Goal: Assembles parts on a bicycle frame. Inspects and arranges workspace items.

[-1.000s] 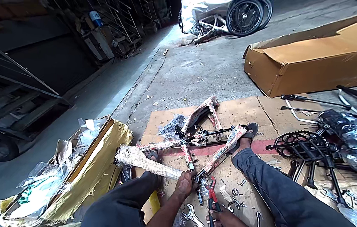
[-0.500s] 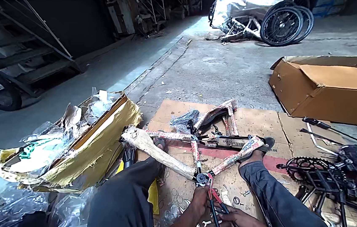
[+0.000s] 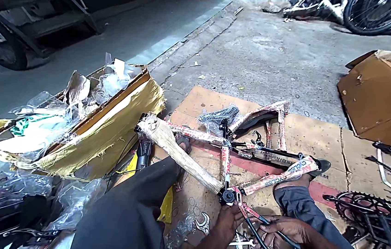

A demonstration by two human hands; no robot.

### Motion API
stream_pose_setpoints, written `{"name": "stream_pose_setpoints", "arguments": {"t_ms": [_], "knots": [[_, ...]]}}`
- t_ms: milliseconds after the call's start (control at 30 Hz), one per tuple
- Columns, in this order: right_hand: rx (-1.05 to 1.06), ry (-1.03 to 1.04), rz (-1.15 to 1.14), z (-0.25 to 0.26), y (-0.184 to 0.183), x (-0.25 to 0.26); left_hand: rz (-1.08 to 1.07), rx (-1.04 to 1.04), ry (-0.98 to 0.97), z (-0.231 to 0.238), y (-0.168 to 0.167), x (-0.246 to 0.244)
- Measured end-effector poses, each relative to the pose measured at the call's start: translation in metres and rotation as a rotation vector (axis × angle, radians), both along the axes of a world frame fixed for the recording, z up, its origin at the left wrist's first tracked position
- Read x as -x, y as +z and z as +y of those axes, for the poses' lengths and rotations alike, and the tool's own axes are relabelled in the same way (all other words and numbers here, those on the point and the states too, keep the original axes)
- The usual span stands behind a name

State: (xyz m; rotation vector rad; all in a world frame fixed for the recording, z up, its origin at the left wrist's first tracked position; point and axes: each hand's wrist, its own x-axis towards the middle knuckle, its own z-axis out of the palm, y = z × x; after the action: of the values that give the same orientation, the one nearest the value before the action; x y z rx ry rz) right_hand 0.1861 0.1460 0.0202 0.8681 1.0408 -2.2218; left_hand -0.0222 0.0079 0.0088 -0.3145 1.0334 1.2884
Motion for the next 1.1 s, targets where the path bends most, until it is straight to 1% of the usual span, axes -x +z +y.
{"name": "stream_pose_setpoints", "arguments": {"t_ms": [100, 200, 333, 433, 533, 600, 700, 767, 1000, 1100], "knots": [[0.012, 0.061, -0.033, 0.008, 0.002, 0.012, 0.011, -0.016, 0.011, 0.001, 0.0, -0.002], [0.047, 0.13, 0.016, 0.017, -0.009, 0.018, 0.02, -0.06, 0.001, -0.001, -0.004, -0.002], [0.034, 0.099, 0.018, 0.022, -0.006, 0.019, 0.0, -0.045, 0.009, 0.001, -0.005, -0.001], [0.028, 0.129, 0.004, 0.028, -0.001, 0.024, -0.016, -0.015, 0.032, 0.002, -0.005, -0.002], [-0.107, 0.148, 0.006, 0.005, 0.002, 0.033, 0.006, -0.004, 0.025, 0.0, -0.006, -0.002], [-0.19, 0.077, 0.016, -0.026, -0.001, 0.035, 0.052, -0.013, -0.013, -0.004, -0.008, 0.002], [-0.198, -0.115, 0.051, -0.07, -0.005, 0.041, 0.13, 0.003, -0.135, -0.009, -0.004, 0.015], [-0.193, -0.216, 0.064, -0.087, -0.01, 0.046, 0.156, 0.017, -0.219, -0.009, -0.004, 0.025], [-0.179, -0.419, 0.064, -0.122, -0.01, 0.061, 0.203, -0.003, -0.316, -0.011, -0.005, 0.041], [-0.165, -0.447, 0.088, -0.126, -0.011, 0.064, 0.229, 0.004, -0.359, -0.01, -0.001, 0.045]]}}
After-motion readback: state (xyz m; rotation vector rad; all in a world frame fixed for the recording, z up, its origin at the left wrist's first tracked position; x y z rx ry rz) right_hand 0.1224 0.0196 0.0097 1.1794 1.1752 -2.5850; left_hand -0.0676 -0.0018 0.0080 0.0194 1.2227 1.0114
